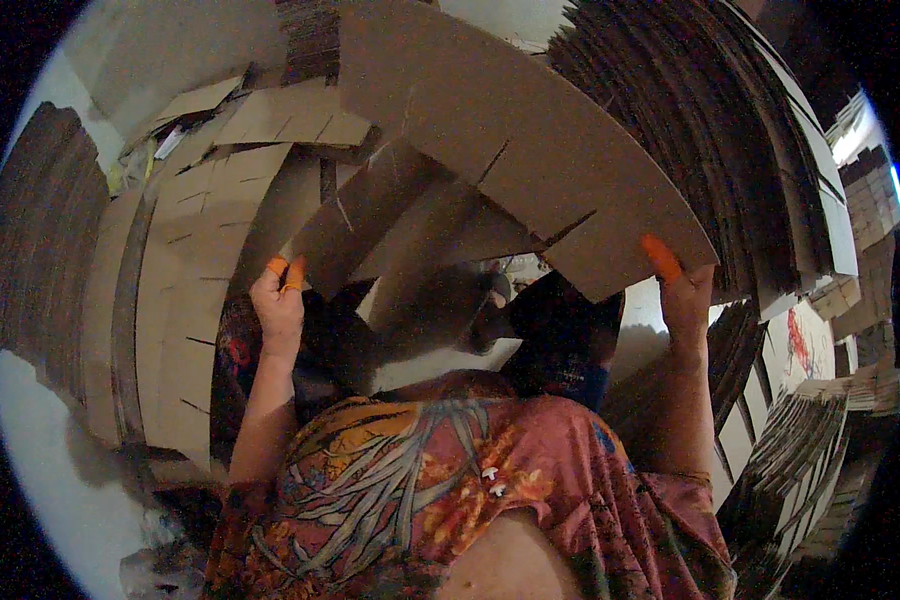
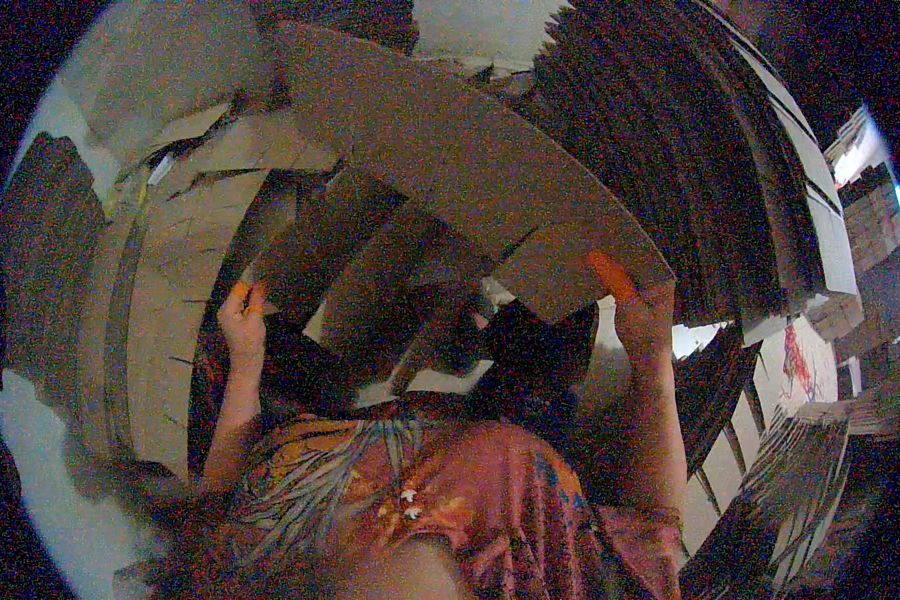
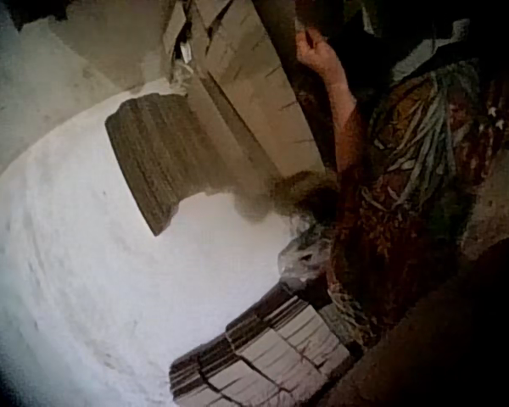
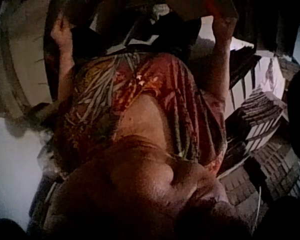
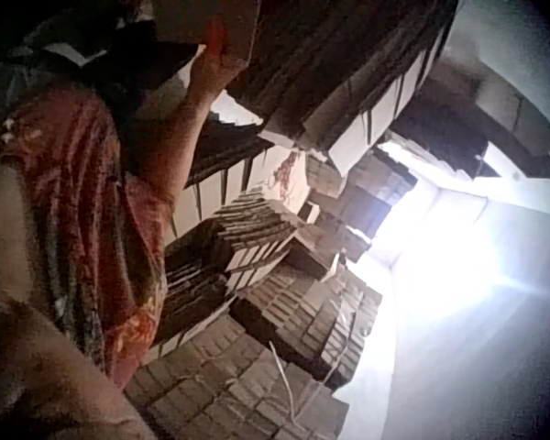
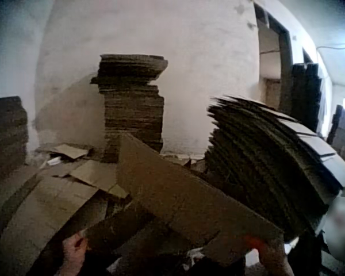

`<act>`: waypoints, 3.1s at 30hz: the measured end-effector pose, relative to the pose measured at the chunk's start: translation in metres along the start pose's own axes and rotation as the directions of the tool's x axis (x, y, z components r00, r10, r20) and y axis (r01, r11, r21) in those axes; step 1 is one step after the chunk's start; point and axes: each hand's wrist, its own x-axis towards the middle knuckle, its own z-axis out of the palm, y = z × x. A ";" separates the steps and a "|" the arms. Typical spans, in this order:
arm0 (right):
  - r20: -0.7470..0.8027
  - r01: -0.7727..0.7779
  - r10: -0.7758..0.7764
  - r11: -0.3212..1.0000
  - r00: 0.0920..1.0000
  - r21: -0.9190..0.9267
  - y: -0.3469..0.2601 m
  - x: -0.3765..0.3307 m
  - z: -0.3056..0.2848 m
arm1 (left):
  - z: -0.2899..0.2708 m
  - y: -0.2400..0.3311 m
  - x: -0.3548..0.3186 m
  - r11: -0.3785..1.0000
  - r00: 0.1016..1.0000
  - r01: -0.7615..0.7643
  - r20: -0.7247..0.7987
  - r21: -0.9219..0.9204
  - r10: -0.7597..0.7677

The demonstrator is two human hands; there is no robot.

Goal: The person sits on the floor and uses an orange utility knife to cut large cardboard sheets into smaller rectangular pieces. The person repeatedly cuts along pre-scored lines, separates the pieces, and stacks them on the right side of the workspace.

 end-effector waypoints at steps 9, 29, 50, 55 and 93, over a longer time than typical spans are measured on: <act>-0.008 0.092 -0.092 0.996 0.996 0.020 0.007 0.006 0.012 | 0.003 -0.001 0.001 1.000 1.000 -0.012 -0.029 0.003 0.012; 0.062 0.114 -0.107 0.986 0.992 -0.122 0.003 0.019 0.003 | 0.004 -0.004 0.002 0.999 1.000 -0.003 -0.022 0.032 0.004; 0.197 -0.116 0.117 0.993 0.973 -0.018 0.009 -0.002 0.046 | 0.007 -0.014 -0.001 0.991 0.994 0.091 -0.044 -0.097 -0.095; 0.219 -0.216 0.258 0.956 0.941 -0.198 0.059 -0.007 0.052 | 0.010 0.008 0.000 0.979 0.991 0.128 -0.019 -0.157 -0.132; 0.589 0.490 -0.119 0.697 0.799 -0.524 0.010 0.026 0.075 | -0.001 0.018 0.001 0.994 0.970 -0.007 0.240 -0.108 0.033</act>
